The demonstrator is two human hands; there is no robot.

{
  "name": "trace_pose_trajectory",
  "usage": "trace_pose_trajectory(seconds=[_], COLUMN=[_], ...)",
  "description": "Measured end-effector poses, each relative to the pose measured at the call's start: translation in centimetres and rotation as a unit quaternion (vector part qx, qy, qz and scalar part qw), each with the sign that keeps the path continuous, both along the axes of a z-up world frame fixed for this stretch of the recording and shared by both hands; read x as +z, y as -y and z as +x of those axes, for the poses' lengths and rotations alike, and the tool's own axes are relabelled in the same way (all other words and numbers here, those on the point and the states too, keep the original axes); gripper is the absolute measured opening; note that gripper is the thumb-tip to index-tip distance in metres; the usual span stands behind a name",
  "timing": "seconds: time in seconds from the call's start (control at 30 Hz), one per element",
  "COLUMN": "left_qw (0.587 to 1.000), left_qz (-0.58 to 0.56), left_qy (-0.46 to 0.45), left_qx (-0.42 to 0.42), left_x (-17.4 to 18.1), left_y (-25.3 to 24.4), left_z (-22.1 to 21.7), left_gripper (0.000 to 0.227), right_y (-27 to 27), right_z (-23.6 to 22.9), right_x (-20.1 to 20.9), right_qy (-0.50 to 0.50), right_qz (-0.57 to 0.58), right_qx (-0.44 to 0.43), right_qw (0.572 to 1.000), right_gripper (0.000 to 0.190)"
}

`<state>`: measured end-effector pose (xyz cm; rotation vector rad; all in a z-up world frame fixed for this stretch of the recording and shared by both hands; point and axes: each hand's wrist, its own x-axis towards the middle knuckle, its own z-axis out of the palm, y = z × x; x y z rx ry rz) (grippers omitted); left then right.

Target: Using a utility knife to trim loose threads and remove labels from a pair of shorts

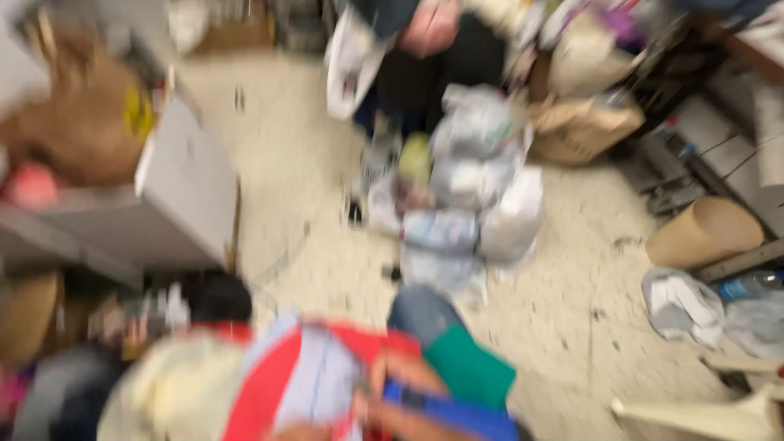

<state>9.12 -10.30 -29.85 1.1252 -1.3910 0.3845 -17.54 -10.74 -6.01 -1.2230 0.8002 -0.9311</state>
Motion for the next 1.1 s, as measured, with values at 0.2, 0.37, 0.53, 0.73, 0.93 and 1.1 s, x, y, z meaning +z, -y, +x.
trace_pose_trajectory(seconds=[0.2,0.37,0.53,0.73,0.93,1.1], left_qw=[0.929,0.898,0.865,0.826,0.925,0.945], left_qz=[0.293,0.329,0.37,0.389,0.31,0.266], left_qy=[-0.182,-0.187,-0.303,-0.374,-0.128,-0.038], left_qx=[-0.133,-0.226,-0.149,-0.163,-0.177,-0.186], left_x=[33.5,32.9,31.8,31.1,31.8,32.0], left_y=[-14.8,-13.5,-12.6,-12.7,-12.1,-11.7], left_z=[-9.4,-10.9,-10.7,-10.5,-8.5,-7.7], left_gripper=[0.007,0.019,0.018,0.025,0.017,0.009], right_y=[-3.9,-4.9,-5.6,-6.4,-6.5,-6.0], right_z=[2.2,1.5,1.1,1.2,1.3,0.9], right_x=[2.9,4.3,5.0,4.8,5.4,5.1], right_qy=[0.071,0.096,0.109,0.151,0.17,0.219], right_qz=[0.019,0.013,-0.035,-0.019,0.014,0.103], right_qx=[-0.076,-0.107,-0.059,-0.028,0.002,0.015], right_qw=[0.994,0.99,0.992,0.988,0.985,0.97], right_gripper=[0.028,0.03,0.034,0.036,0.035,0.034])
